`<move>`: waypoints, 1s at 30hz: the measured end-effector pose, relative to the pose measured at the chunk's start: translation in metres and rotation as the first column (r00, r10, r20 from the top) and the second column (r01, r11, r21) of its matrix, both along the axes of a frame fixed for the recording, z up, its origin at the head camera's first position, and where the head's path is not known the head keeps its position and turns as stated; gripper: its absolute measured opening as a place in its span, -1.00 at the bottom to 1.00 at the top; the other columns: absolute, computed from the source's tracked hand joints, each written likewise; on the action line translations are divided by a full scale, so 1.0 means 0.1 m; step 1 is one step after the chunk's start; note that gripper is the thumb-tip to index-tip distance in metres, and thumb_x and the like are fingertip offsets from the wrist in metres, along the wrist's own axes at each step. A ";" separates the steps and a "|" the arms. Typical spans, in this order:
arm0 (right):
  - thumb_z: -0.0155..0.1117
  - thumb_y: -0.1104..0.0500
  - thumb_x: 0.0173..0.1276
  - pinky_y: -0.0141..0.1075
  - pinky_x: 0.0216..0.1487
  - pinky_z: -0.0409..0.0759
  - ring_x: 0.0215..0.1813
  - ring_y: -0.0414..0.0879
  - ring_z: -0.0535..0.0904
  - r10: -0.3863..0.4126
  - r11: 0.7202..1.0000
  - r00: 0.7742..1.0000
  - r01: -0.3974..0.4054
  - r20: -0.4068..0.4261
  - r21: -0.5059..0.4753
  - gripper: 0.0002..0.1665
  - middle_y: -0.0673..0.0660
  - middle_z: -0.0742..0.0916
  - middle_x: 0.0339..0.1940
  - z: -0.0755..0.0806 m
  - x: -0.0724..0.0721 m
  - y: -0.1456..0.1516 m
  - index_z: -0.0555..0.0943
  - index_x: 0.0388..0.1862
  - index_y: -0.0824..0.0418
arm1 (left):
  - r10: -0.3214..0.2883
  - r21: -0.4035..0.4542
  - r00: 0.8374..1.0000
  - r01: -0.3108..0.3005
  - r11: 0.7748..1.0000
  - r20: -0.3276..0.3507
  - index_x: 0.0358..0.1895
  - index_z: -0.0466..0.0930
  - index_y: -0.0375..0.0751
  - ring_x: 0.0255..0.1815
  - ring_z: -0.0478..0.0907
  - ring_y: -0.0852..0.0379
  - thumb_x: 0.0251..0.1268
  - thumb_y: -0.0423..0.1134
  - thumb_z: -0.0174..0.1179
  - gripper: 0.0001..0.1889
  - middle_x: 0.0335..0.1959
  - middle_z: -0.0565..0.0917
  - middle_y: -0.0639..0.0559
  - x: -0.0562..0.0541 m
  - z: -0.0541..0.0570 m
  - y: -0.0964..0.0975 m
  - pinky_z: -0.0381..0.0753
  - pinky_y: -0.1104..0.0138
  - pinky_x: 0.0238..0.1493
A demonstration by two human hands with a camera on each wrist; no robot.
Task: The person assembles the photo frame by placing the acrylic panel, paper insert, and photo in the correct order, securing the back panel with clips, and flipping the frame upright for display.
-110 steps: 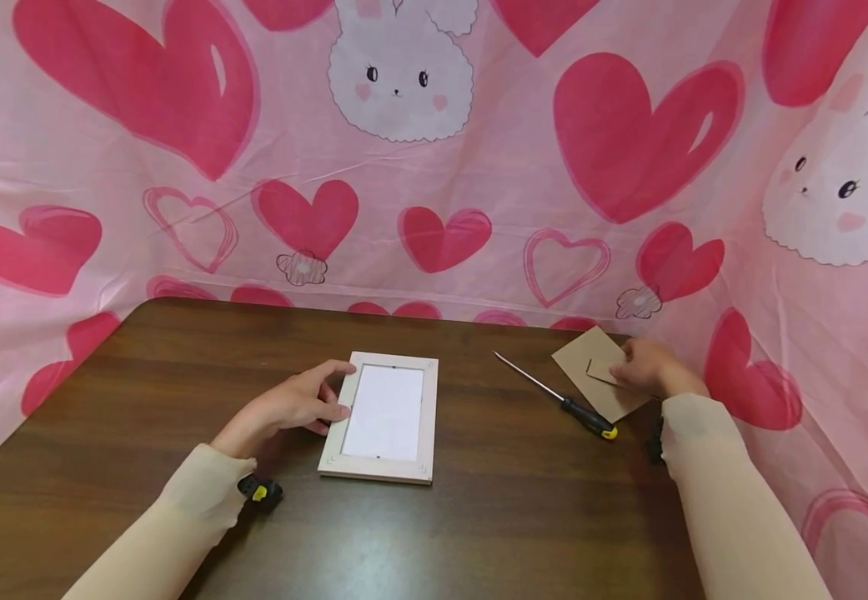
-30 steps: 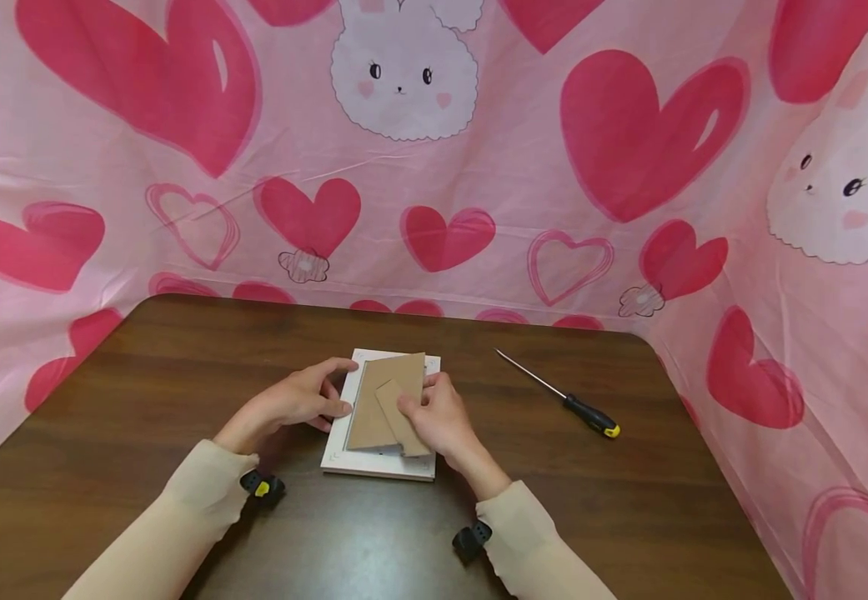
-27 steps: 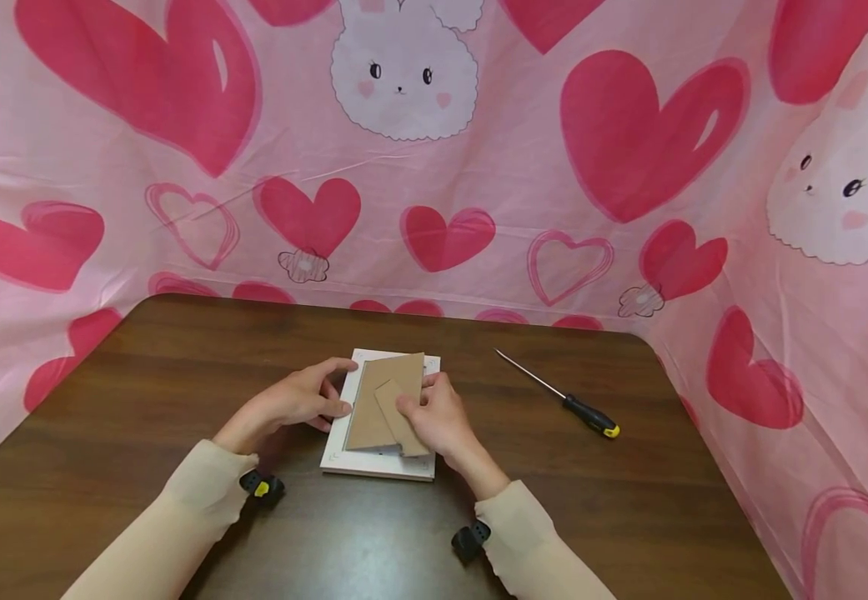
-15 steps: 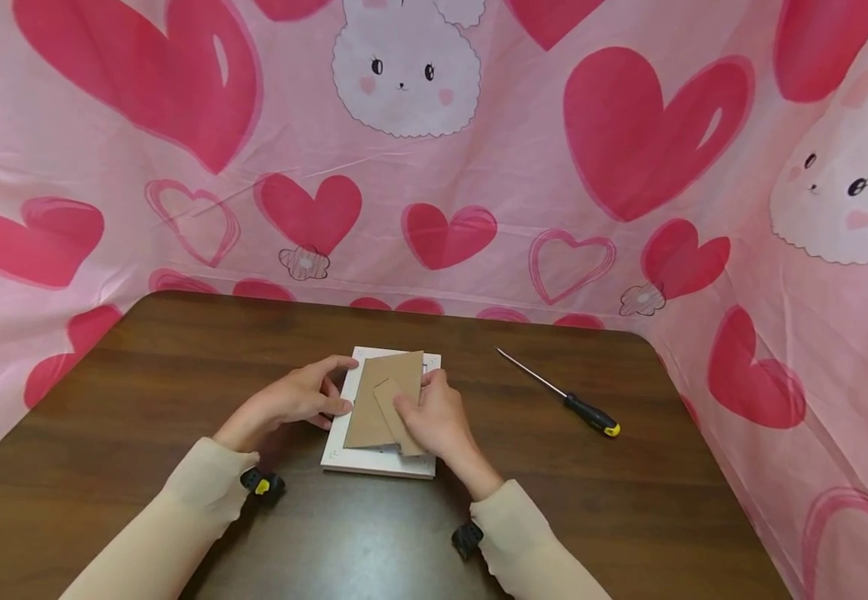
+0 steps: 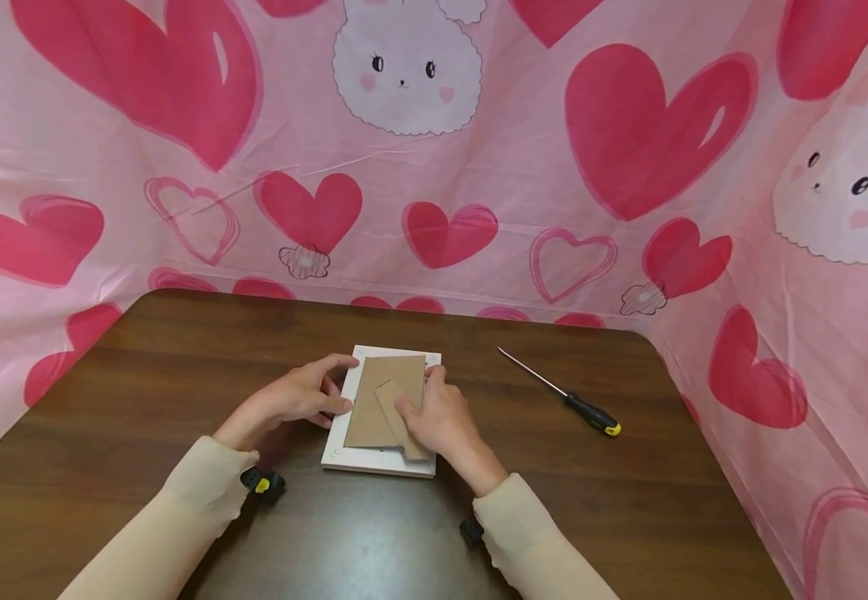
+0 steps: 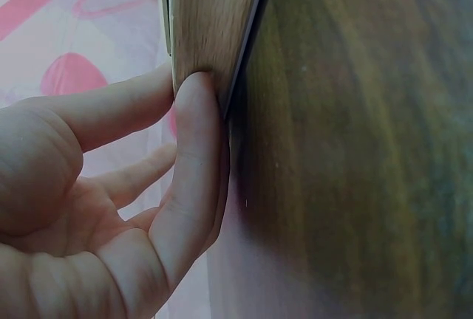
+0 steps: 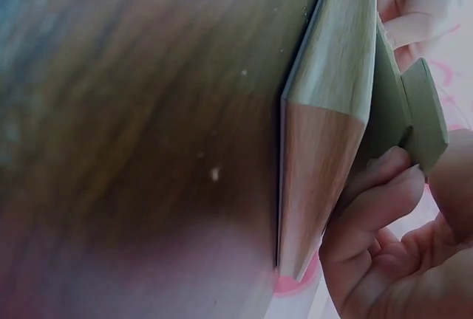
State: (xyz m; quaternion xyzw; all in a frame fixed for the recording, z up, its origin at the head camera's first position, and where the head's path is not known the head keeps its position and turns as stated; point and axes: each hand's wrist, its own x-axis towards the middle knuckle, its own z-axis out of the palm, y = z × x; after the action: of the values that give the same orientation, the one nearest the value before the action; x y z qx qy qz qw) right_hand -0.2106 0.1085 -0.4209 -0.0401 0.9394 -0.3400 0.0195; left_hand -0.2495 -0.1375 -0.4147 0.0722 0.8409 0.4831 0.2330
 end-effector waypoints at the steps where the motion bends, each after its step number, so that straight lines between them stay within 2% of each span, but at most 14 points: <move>1: 0.44 -0.02 0.46 -0.04 -0.20 0.69 -0.30 0.02 0.66 0.005 1.000 1.000 -0.005 -0.004 0.007 -0.19 0.24 0.74 -0.29 0.00 0.00 0.00 0.32 0.43 0.40 | 0.001 -0.001 1.000 -0.001 1.000 -0.001 0.60 0.31 -0.07 -0.21 0.65 -0.05 0.37 -0.35 0.42 -0.24 -0.16 0.58 -0.21 0.00 0.00 0.00 0.82 0.15 -0.17; 4: 0.43 0.00 0.49 0.03 -0.12 0.75 -0.20 0.11 0.73 0.036 0.999 0.999 -0.035 -0.018 0.030 -0.15 0.37 0.78 -0.07 -0.01 0.01 -0.01 0.29 0.51 0.40 | 0.002 -0.009 1.000 -0.002 1.000 -0.005 0.60 0.31 -0.07 -0.23 0.65 -0.04 0.37 -0.34 0.43 -0.23 -0.17 0.59 -0.21 0.01 -0.01 -0.01 0.82 0.16 -0.17; 6: 0.41 -0.01 0.51 0.09 0.01 0.76 -0.04 0.18 0.77 0.060 0.996 0.998 -0.058 -0.031 0.062 -0.15 0.42 0.75 0.12 -0.01 0.01 -0.01 0.30 0.56 0.38 | 0.001 -0.011 1.000 -0.001 1.000 -0.008 0.60 0.31 -0.07 -0.25 0.66 -0.04 0.37 -0.34 0.43 -0.23 -0.18 0.59 -0.20 0.02 -0.02 -0.01 0.82 0.17 -0.18; 9: 0.37 -0.02 0.54 0.15 0.20 0.70 0.19 0.25 0.73 0.089 0.991 0.996 -0.087 -0.025 0.099 -0.18 0.41 0.70 0.30 -0.01 0.01 -0.01 0.35 0.59 0.35 | 0.001 -0.011 1.000 -0.001 1.000 -0.012 0.60 0.31 -0.08 -0.27 0.66 -0.04 0.37 -0.34 0.43 -0.23 -0.19 0.60 -0.20 0.04 -0.01 -0.01 0.82 0.17 -0.19; 11: 0.34 -0.03 0.56 0.17 0.27 0.65 0.27 0.27 0.69 0.104 0.988 0.994 -0.101 -0.015 0.116 -0.20 0.41 0.66 0.36 0.00 0.01 -0.01 0.37 0.60 0.33 | -0.003 -0.011 1.000 0.003 1.000 -0.015 0.60 0.31 -0.09 -0.27 0.66 -0.04 0.37 -0.34 0.43 -0.23 -0.19 0.59 -0.20 0.04 -0.01 0.00 0.82 0.17 -0.19; 19: 0.32 -0.02 0.58 0.16 0.27 0.66 0.27 0.26 0.69 0.131 0.974 0.991 -0.134 0.027 0.184 -0.19 0.41 0.63 0.40 0.06 -0.01 0.00 0.34 0.62 0.34 | 0.001 -0.002 1.000 -0.001 1.000 -0.009 0.59 0.31 -0.08 -0.24 0.66 -0.04 0.37 -0.35 0.42 -0.24 -0.17 0.59 -0.21 0.04 -0.01 0.02 0.83 0.16 -0.17; 21: 0.33 -0.03 0.58 0.12 0.19 0.71 0.19 0.21 0.73 0.129 0.972 0.991 -0.134 0.040 0.195 -0.19 0.40 0.64 0.39 0.07 -0.01 0.00 0.33 0.63 0.32 | -0.002 0.000 1.000 0.002 1.000 -0.011 0.60 0.31 -0.09 -0.24 0.66 -0.04 0.37 -0.35 0.42 -0.23 -0.17 0.58 -0.21 0.03 -0.01 0.02 0.82 0.16 -0.17; 24: 0.33 -0.02 0.58 -0.01 -0.17 0.81 -0.19 0.13 0.80 0.122 0.975 0.990 -0.134 0.076 0.176 -0.17 0.41 0.65 0.36 0.09 -0.02 -0.01 0.30 0.65 0.29 | -0.001 0.004 1.000 0.001 1.000 -0.013 0.59 0.31 -0.08 -0.24 0.66 -0.04 0.37 -0.35 0.43 -0.23 -0.17 0.58 -0.21 0.02 -0.01 0.02 0.82 0.16 -0.18; 27: 0.32 -0.02 0.59 -0.19 -0.57 0.68 -0.59 0.00 0.66 0.122 0.979 0.987 -0.137 0.107 0.148 -0.16 0.43 0.64 0.35 0.10 -0.03 -0.01 0.27 0.67 0.27 | -0.001 0.006 1.000 0.001 1.000 -0.014 0.59 0.31 -0.09 -0.24 0.66 -0.04 0.36 -0.36 0.43 -0.23 -0.17 0.59 -0.21 0.02 -0.01 0.02 0.83 0.16 -0.18; 30: 0.31 -0.02 0.60 -0.29 -0.70 0.54 -0.74 -0.07 0.55 0.130 0.979 0.983 -0.147 0.126 0.138 -0.16 0.45 0.64 0.33 0.11 -0.04 -0.01 0.25 0.68 0.26 | 0.001 0.010 1.000 -0.001 1.000 -0.011 0.59 0.31 -0.09 -0.24 0.67 -0.04 0.36 -0.37 0.43 -0.23 -0.17 0.59 -0.21 0.02 -0.01 0.02 0.83 0.15 -0.18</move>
State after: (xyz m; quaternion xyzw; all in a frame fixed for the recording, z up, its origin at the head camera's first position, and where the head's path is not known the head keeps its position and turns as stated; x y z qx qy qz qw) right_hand -0.2147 0.1079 -0.4094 -0.0842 0.9540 -0.2696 0.1007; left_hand -0.2474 -0.1360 -0.4154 0.0757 0.8398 0.4869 0.2279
